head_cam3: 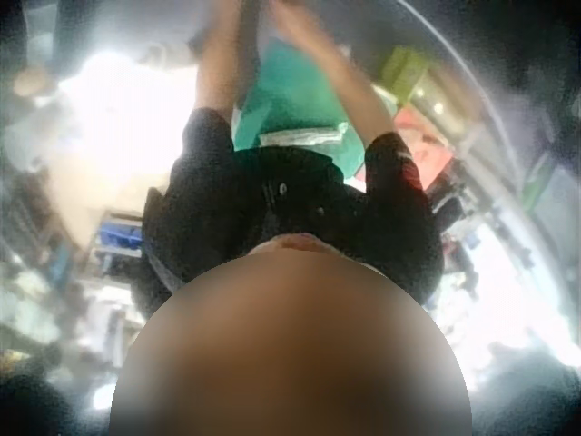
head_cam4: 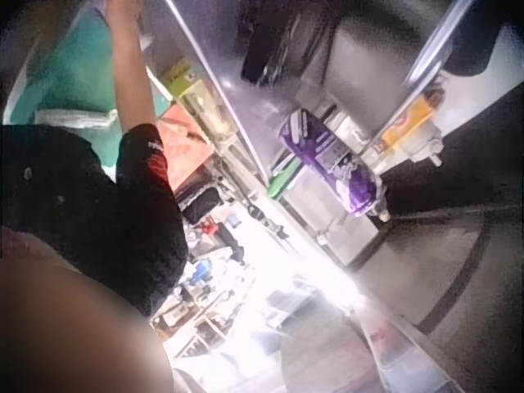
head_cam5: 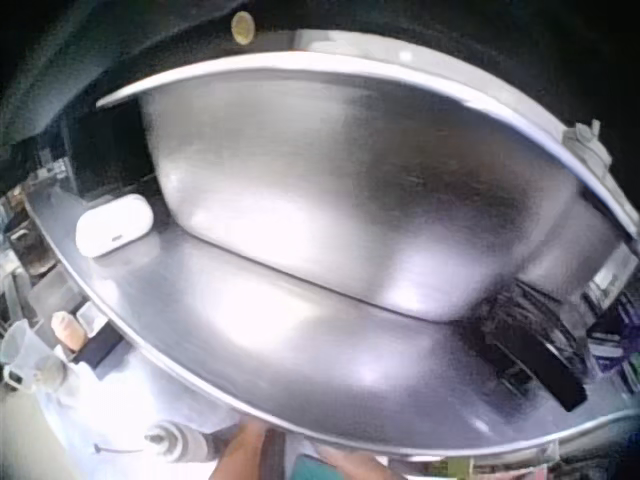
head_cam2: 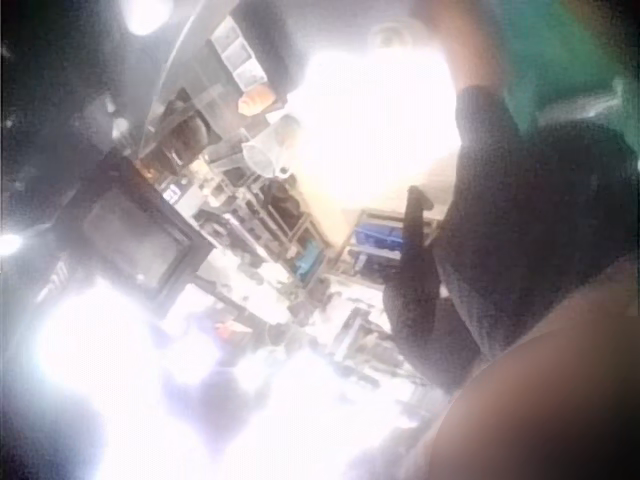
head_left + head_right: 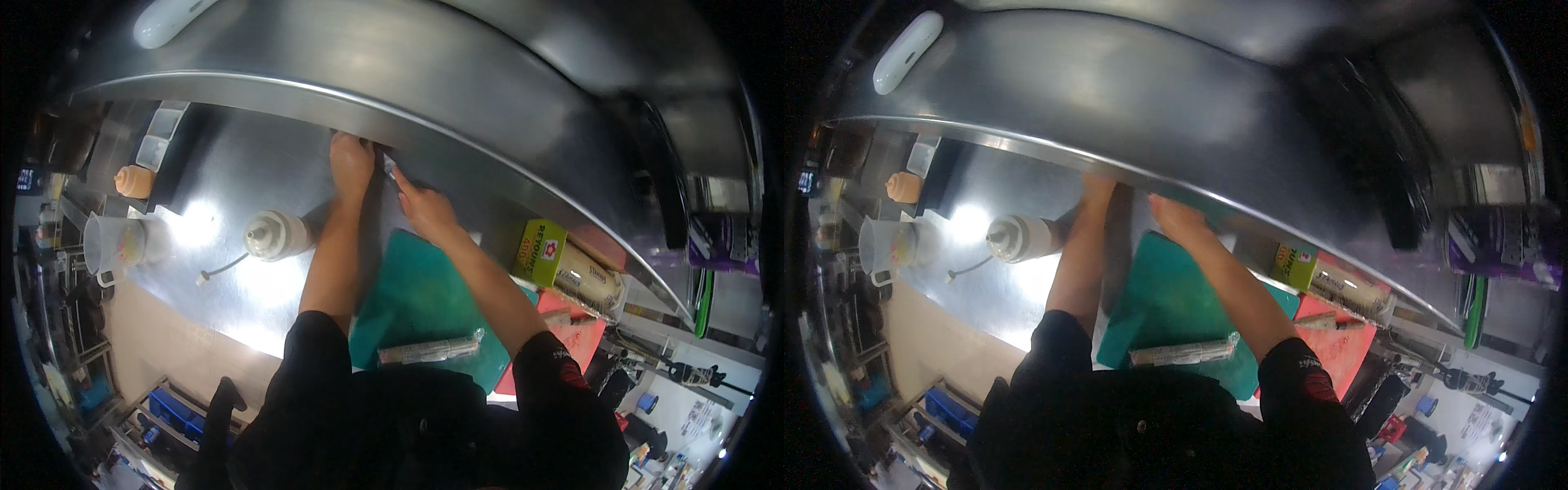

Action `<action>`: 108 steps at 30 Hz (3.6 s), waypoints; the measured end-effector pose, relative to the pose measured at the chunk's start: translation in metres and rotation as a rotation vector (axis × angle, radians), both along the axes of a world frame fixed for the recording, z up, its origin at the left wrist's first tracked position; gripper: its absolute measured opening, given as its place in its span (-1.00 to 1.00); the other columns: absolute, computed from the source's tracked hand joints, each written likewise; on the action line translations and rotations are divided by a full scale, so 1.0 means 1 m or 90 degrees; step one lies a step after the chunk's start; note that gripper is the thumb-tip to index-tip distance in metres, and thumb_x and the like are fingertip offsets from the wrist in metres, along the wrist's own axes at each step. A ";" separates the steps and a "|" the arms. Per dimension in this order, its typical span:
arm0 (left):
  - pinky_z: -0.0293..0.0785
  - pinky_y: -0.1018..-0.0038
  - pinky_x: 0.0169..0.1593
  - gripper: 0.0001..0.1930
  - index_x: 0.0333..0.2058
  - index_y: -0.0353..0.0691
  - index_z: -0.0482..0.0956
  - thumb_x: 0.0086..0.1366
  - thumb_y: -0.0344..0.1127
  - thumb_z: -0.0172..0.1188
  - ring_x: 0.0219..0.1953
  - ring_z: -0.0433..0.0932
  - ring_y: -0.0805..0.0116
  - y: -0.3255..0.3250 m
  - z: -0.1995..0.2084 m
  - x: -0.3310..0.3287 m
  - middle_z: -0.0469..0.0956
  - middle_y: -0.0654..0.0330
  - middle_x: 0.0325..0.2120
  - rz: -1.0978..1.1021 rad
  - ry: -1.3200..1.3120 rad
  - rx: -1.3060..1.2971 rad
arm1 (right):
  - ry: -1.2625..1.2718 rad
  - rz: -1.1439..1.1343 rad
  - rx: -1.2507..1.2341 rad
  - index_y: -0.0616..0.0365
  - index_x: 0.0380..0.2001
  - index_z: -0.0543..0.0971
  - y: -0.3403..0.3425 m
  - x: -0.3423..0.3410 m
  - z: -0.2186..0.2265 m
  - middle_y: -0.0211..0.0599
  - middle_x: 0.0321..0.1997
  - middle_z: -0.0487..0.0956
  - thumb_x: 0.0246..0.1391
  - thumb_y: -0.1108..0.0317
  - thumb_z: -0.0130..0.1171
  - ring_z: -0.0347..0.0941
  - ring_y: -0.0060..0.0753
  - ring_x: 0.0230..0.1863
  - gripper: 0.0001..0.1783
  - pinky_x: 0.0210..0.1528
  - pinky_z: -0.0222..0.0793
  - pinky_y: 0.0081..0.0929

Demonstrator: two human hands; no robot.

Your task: The person assembles a salad by placing cooked meat and shredded lettuce into a black bowl, then sprinkles a yellow crumbly topping. They wash a knife, unwrap and slice a white cylindrical food item, and unwrap a pink cylindrical food item on a cutting board.

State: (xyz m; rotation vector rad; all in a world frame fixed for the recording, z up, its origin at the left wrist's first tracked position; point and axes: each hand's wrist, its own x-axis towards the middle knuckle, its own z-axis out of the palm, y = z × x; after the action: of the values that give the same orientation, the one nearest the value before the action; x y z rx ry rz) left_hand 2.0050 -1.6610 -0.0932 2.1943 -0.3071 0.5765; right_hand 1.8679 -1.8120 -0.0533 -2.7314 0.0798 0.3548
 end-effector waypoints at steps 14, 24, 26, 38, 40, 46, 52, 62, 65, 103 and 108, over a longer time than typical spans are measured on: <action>0.49 0.12 0.14 -0.59 -0.03 -0.22 0.65 0.21 -0.16 0.46 0.04 0.58 -0.12 0.061 0.109 -0.332 0.60 -0.06 -0.02 -0.490 0.253 0.218 | 0.115 -0.369 0.331 0.30 -0.03 0.38 -0.055 -0.390 0.116 0.18 -0.32 0.57 0.45 0.25 -0.07 0.53 0.22 -0.26 -0.71 -0.22 0.41 -0.11; 0.47 0.16 0.10 -0.64 -0.09 -0.24 0.66 0.11 -0.44 0.49 0.01 0.57 -0.05 0.071 0.083 -0.440 0.63 0.02 -0.05 -0.276 0.140 0.098 | 0.006 -0.110 0.325 0.12 0.45 0.19 0.026 -0.402 0.077 0.33 0.08 0.56 0.40 0.42 -0.06 0.54 0.39 0.01 -0.41 0.02 0.49 0.13; 0.47 0.18 0.07 -0.68 -0.13 -0.23 0.67 0.11 -0.45 0.49 -0.02 0.59 -0.01 0.064 0.078 -0.444 0.65 0.05 -0.08 -0.276 0.128 0.078 | 0.004 -0.095 0.320 0.14 0.44 0.23 0.029 -0.396 0.076 0.35 0.13 0.54 0.40 0.41 -0.07 0.53 0.40 0.04 -0.43 0.02 0.49 0.14; 0.46 0.25 -0.05 -0.80 -0.29 -0.19 0.70 0.09 -0.42 0.51 -0.12 0.62 0.14 0.057 0.053 -0.448 0.71 0.19 -0.17 -0.239 0.040 0.038 | 0.034 0.034 0.170 0.16 0.48 0.21 0.021 -0.390 0.076 0.34 -0.15 0.62 0.25 0.49 -0.04 0.60 0.40 -0.18 -0.30 -0.13 0.53 0.16; 0.46 0.25 -0.06 -0.80 -0.29 -0.19 0.70 0.09 -0.42 0.50 -0.14 0.62 0.15 0.058 0.052 -0.447 0.71 0.20 -0.18 -0.244 0.041 0.050 | -0.025 0.047 0.172 0.14 0.48 0.20 0.018 -0.397 0.091 0.34 -0.17 0.62 0.20 0.52 -0.03 0.60 0.40 -0.20 -0.26 -0.14 0.53 0.15; 0.45 0.27 -0.07 -0.81 -0.29 -0.14 0.70 0.10 -0.40 0.50 -0.13 0.62 0.17 0.057 0.050 -0.443 0.71 0.24 -0.19 -0.259 0.034 0.063 | 0.073 0.022 0.195 0.14 0.49 0.18 0.007 -0.407 0.093 0.31 -0.21 0.62 0.22 0.52 -0.04 0.60 0.40 -0.19 -0.26 -0.14 0.50 0.20; 0.43 0.22 -0.07 -0.80 -0.30 -0.12 0.69 0.09 -0.37 0.51 -0.13 0.63 0.17 0.060 0.050 -0.442 0.71 0.25 -0.20 -0.285 0.028 0.066 | 0.084 -0.012 0.204 0.19 0.47 0.18 0.015 -0.411 0.064 0.32 -0.25 0.63 0.28 0.49 -0.03 0.60 0.39 -0.28 -0.31 -0.25 0.49 0.19; 0.43 0.24 -0.04 -0.79 -0.29 -0.12 0.69 0.09 -0.38 0.51 -0.12 0.63 0.17 0.059 0.046 -0.441 0.70 0.26 -0.19 -0.308 0.027 0.061 | 0.025 -0.035 0.252 0.24 0.45 0.23 0.022 -0.399 0.077 0.28 -0.40 0.61 0.29 0.46 0.00 0.57 0.36 -0.41 -0.34 -0.33 0.44 0.20; 0.43 0.25 -0.04 -0.80 -0.28 -0.11 0.70 0.10 -0.37 0.50 -0.11 0.63 0.19 0.059 0.047 -0.442 0.70 0.27 -0.19 -0.308 0.029 0.071 | -0.031 -0.043 0.264 0.15 0.43 0.32 0.026 -0.398 0.061 0.37 -0.29 0.59 0.38 0.44 -0.02 0.57 0.38 -0.28 -0.43 -0.28 0.44 0.11; 0.43 0.22 -0.05 -0.79 -0.29 -0.05 0.66 0.10 -0.35 0.49 -0.14 0.58 0.17 0.020 0.042 -0.438 0.66 0.32 -0.17 -0.383 0.014 0.092 | -0.003 -0.153 0.286 0.11 0.47 0.25 0.002 -0.426 0.083 0.36 -0.38 0.59 0.38 0.43 -0.04 0.55 0.46 -0.34 -0.39 -0.25 0.43 0.25; 0.42 0.22 -0.05 -0.80 -0.27 -0.05 0.67 0.12 -0.35 0.48 -0.14 0.58 0.16 0.015 0.041 -0.434 0.66 0.31 -0.17 -0.391 -0.003 0.098 | 0.064 -0.212 0.292 0.08 0.46 0.27 0.002 -0.428 0.095 0.37 -0.38 0.58 0.38 0.40 -0.01 0.53 0.49 -0.36 -0.40 -0.24 0.42 0.27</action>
State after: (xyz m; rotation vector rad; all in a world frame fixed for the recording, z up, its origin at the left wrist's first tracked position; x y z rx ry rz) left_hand 1.5709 -1.6456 -0.0522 2.0865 -1.0089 0.2183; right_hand 1.4396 -1.8103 0.0413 -2.1985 0.4205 0.3620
